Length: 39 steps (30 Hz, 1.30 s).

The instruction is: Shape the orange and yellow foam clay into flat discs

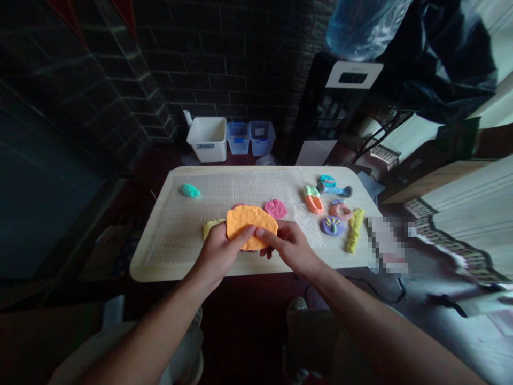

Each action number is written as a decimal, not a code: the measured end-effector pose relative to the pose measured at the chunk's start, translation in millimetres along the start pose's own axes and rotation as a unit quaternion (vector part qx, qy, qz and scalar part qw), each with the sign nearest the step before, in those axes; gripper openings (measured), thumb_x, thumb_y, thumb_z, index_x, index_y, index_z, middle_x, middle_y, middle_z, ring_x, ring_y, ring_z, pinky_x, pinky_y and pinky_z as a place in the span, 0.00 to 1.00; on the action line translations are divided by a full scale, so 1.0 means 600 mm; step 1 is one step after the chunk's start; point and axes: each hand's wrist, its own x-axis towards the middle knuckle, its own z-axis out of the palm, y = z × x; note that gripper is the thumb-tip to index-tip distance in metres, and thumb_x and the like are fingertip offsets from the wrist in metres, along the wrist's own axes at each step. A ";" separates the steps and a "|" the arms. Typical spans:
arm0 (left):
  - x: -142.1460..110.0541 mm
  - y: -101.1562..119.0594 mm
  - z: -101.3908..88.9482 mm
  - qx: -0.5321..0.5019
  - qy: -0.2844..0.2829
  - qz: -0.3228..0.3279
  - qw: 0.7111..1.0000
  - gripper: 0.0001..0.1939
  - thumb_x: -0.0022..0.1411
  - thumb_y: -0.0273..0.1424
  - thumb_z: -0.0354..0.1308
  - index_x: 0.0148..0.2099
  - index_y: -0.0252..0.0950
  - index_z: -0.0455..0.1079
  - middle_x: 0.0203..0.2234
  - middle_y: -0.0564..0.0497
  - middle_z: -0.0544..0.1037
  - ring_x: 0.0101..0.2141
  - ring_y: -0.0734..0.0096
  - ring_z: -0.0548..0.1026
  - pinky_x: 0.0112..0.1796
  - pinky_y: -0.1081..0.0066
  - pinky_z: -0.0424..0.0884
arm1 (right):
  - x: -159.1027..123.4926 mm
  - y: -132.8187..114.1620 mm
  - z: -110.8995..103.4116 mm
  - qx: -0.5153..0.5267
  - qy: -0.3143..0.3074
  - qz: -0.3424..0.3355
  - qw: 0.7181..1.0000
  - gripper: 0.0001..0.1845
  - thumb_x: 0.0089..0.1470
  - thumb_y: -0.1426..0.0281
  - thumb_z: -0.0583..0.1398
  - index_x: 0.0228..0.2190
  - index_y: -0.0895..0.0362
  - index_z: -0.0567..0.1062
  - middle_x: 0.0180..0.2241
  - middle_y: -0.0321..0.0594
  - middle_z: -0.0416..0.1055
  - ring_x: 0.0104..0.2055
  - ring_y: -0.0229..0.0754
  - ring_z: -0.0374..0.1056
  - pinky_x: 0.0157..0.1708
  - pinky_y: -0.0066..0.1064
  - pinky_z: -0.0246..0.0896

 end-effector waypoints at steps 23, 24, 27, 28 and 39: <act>0.005 0.027 -0.029 0.113 -0.026 0.018 0.993 0.16 0.59 0.42 0.72 0.39 0.34 0.82 0.32 0.48 0.83 0.32 0.63 0.80 0.33 0.70 0.74 | -0.017 -0.001 -0.003 -0.138 -0.111 -0.017 0.984 0.24 0.63 0.48 0.65 0.35 0.58 0.77 0.27 0.35 0.72 0.27 0.36 0.66 0.25 0.26 0.60; 0.005 0.027 -0.030 0.104 -0.029 0.010 0.994 0.16 0.60 0.42 0.72 0.40 0.34 0.81 0.32 0.48 0.83 0.32 0.63 0.80 0.33 0.70 0.74 | -0.016 -0.001 -0.004 -0.144 -0.107 -0.016 0.984 0.24 0.65 0.48 0.64 0.33 0.58 0.76 0.26 0.34 0.70 0.25 0.35 0.65 0.25 0.26 0.60; 0.006 0.027 -0.034 0.119 -0.062 0.015 0.991 0.15 0.62 0.42 0.70 0.44 0.36 0.79 0.35 0.48 0.84 0.34 0.63 0.81 0.35 0.70 0.74 | -0.016 -0.005 -0.008 -0.196 -0.097 -0.034 0.975 0.24 0.67 0.51 0.62 0.29 0.57 0.73 0.23 0.32 0.66 0.24 0.34 0.60 0.23 0.27 0.54; 0.007 0.027 -0.036 0.146 -0.076 0.029 0.986 0.15 0.63 0.41 0.70 0.46 0.37 0.79 0.37 0.48 0.84 0.36 0.62 0.81 0.36 0.70 0.75 | -0.016 -0.006 -0.009 -0.217 -0.099 -0.043 0.970 0.24 0.67 0.52 0.62 0.28 0.57 0.73 0.23 0.32 0.65 0.24 0.34 0.58 0.23 0.27 0.52; 0.017 0.014 -0.044 0.208 -0.004 0.077 0.975 0.16 0.64 0.45 0.68 0.40 0.36 0.82 0.31 0.49 0.83 0.31 0.64 0.78 0.32 0.70 0.72 | -0.012 0.003 -0.008 -0.142 -0.115 -0.032 0.983 0.24 0.64 0.48 0.65 0.37 0.58 0.78 0.29 0.35 0.71 0.27 0.35 0.65 0.27 0.27 0.61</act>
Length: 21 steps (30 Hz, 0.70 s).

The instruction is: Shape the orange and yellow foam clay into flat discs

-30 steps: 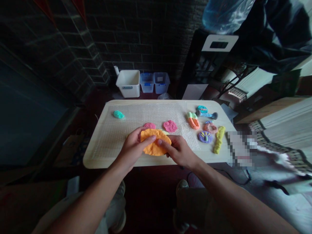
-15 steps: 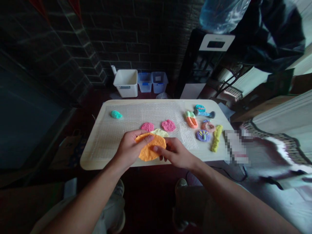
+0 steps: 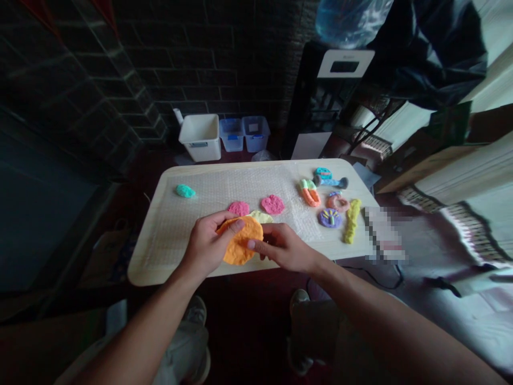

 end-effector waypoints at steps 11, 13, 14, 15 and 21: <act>-0.015 0.019 0.011 0.184 -0.043 0.105 0.976 0.12 0.74 0.38 0.53 0.41 0.39 0.72 0.34 0.50 0.80 0.37 0.64 0.78 0.40 0.68 0.68 | 0.000 0.011 -0.009 -0.075 0.001 0.032 0.997 0.22 0.66 0.52 0.65 0.31 0.58 0.77 0.23 0.34 0.71 0.23 0.35 0.64 0.22 0.26 0.57; -0.018 0.016 0.018 0.239 -0.034 0.126 0.962 0.15 0.77 0.39 0.49 0.37 0.40 0.69 0.31 0.51 0.78 0.34 0.64 0.76 0.38 0.67 0.66 | 0.000 0.009 -0.005 -0.075 -0.009 0.024 0.997 0.22 0.65 0.51 0.65 0.32 0.59 0.79 0.24 0.35 0.72 0.24 0.35 0.64 0.23 0.26 0.58; -0.017 0.013 0.020 0.257 -0.030 0.128 0.957 0.17 0.77 0.39 0.48 0.36 0.40 0.68 0.29 0.51 0.77 0.32 0.64 0.75 0.37 0.67 0.64 | 0.000 0.007 -0.003 -0.068 -0.012 0.020 0.997 0.23 0.65 0.51 0.65 0.33 0.59 0.80 0.25 0.35 0.73 0.24 0.35 0.64 0.23 0.26 0.58; -0.016 0.010 0.022 0.269 -0.025 0.126 0.954 0.18 0.78 0.39 0.47 0.35 0.41 0.67 0.27 0.52 0.75 0.31 0.65 0.74 0.35 0.67 0.63 | 0.001 0.005 -0.001 -0.058 -0.015 0.017 0.998 0.23 0.65 0.50 0.65 0.34 0.59 0.81 0.26 0.36 0.73 0.25 0.35 0.64 0.24 0.26 0.59; -0.009 -0.003 0.023 0.291 -0.006 0.121 0.949 0.19 0.78 0.39 0.47 0.34 0.40 0.67 0.25 0.52 0.75 0.27 0.67 0.73 0.31 0.68 0.61 | 0.002 0.003 0.004 -0.019 -0.020 0.024 0.999 0.26 0.66 0.48 0.63 0.34 0.59 0.80 0.27 0.36 0.73 0.26 0.35 0.64 0.26 0.27 0.60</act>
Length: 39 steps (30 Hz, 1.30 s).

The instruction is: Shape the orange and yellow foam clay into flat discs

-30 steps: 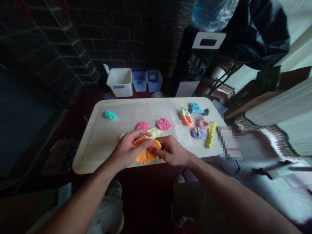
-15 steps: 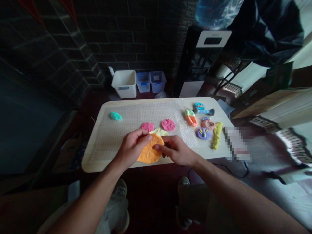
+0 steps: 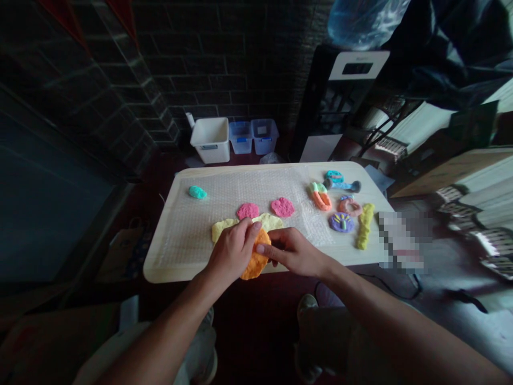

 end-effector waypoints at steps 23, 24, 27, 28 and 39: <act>0.007 -0.002 0.001 -0.038 -0.034 -0.023 0.998 0.18 0.77 0.42 0.43 0.37 0.41 0.65 0.28 0.51 0.75 0.33 0.60 0.76 0.37 0.64 0.65 | 0.007 0.010 -0.009 -0.066 0.110 -0.001 0.992 0.29 0.70 0.46 0.56 0.29 0.56 0.70 0.24 0.31 0.63 0.26 0.35 0.57 0.25 0.28 0.51; 0.007 -0.001 0.002 -0.043 -0.032 -0.030 0.998 0.18 0.77 0.41 0.43 0.37 0.41 0.66 0.28 0.51 0.75 0.33 0.60 0.75 0.37 0.64 0.65 | 0.007 0.010 -0.008 -0.069 0.113 -0.009 0.991 0.29 0.70 0.46 0.55 0.29 0.56 0.70 0.24 0.32 0.63 0.26 0.35 0.58 0.26 0.29 0.51; 0.004 0.004 0.010 -0.077 -0.018 -0.054 0.995 0.17 0.76 0.40 0.42 0.38 0.41 0.66 0.30 0.50 0.75 0.35 0.59 0.75 0.38 0.63 0.66 | 0.005 0.003 0.000 -0.092 0.122 -0.045 0.987 0.29 0.71 0.47 0.56 0.28 0.56 0.69 0.24 0.31 0.61 0.26 0.35 0.55 0.27 0.30 0.49; 0.003 0.006 0.012 -0.088 -0.010 -0.059 0.994 0.17 0.76 0.40 0.42 0.39 0.41 0.66 0.31 0.50 0.76 0.36 0.59 0.76 0.39 0.63 0.66 | 0.004 0.000 0.003 -0.095 0.124 -0.054 0.986 0.29 0.71 0.47 0.56 0.27 0.56 0.69 0.24 0.30 0.60 0.26 0.35 0.54 0.27 0.30 0.48; 0.002 0.013 0.007 -0.090 -0.009 -0.019 0.996 0.17 0.76 0.40 0.48 0.34 0.40 0.66 0.24 0.55 0.72 0.29 0.67 0.72 0.32 0.67 0.61 | 0.008 0.000 0.007 0.040 0.105 0.006 0.994 0.28 0.67 0.44 0.59 0.29 0.56 0.70 0.25 0.32 0.62 0.27 0.36 0.58 0.26 0.29 0.52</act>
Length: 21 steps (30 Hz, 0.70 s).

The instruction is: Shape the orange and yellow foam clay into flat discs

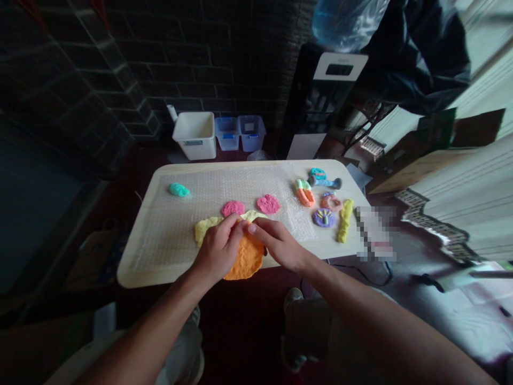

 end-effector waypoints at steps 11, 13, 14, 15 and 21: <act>0.007 -0.010 0.008 0.004 0.016 0.013 1.000 0.22 0.75 0.43 0.49 0.31 0.38 0.71 0.24 0.48 0.79 0.28 0.65 0.76 0.32 0.67 0.65 | -0.007 -0.005 0.004 -0.037 0.021 -0.056 0.998 0.30 0.69 0.45 0.57 0.26 0.56 0.68 0.24 0.30 0.57 0.27 0.35 0.52 0.27 0.30 0.48; 0.008 -0.007 0.007 0.009 0.020 0.023 1.000 0.22 0.75 0.43 0.50 0.31 0.37 0.72 0.24 0.48 0.79 0.28 0.64 0.76 0.32 0.67 0.64 | -0.007 -0.004 0.005 0.004 0.015 -0.033 0.999 0.30 0.68 0.45 0.57 0.26 0.55 0.67 0.24 0.30 0.57 0.27 0.35 0.53 0.26 0.30 0.49; 0.007 -0.006 0.008 0.005 0.020 0.025 0.999 0.22 0.75 0.42 0.50 0.32 0.37 0.73 0.25 0.48 0.79 0.28 0.64 0.76 0.32 0.66 0.64 | -0.006 -0.003 0.006 0.028 0.007 -0.023 0.999 0.29 0.68 0.45 0.58 0.27 0.55 0.68 0.25 0.30 0.58 0.27 0.36 0.54 0.27 0.30 0.50; 0.006 -0.004 0.008 -0.002 0.019 0.025 1.000 0.21 0.75 0.42 0.50 0.33 0.37 0.74 0.25 0.48 0.80 0.29 0.64 0.76 0.33 0.66 0.65 | -0.006 -0.004 0.007 0.048 -0.003 -0.018 0.999 0.27 0.68 0.45 0.58 0.29 0.55 0.69 0.26 0.31 0.60 0.28 0.36 0.56 0.27 0.30 0.52; 0.003 -0.008 0.008 -0.165 0.011 -0.060 0.984 0.25 0.76 0.49 0.48 0.33 0.38 0.70 0.27 0.50 0.76 0.32 0.65 0.74 0.34 0.69 0.68 | -0.004 -0.010 0.004 0.038 0.009 -0.049 0.998 0.26 0.66 0.47 0.61 0.30 0.56 0.72 0.26 0.31 0.61 0.28 0.35 0.56 0.27 0.30 0.52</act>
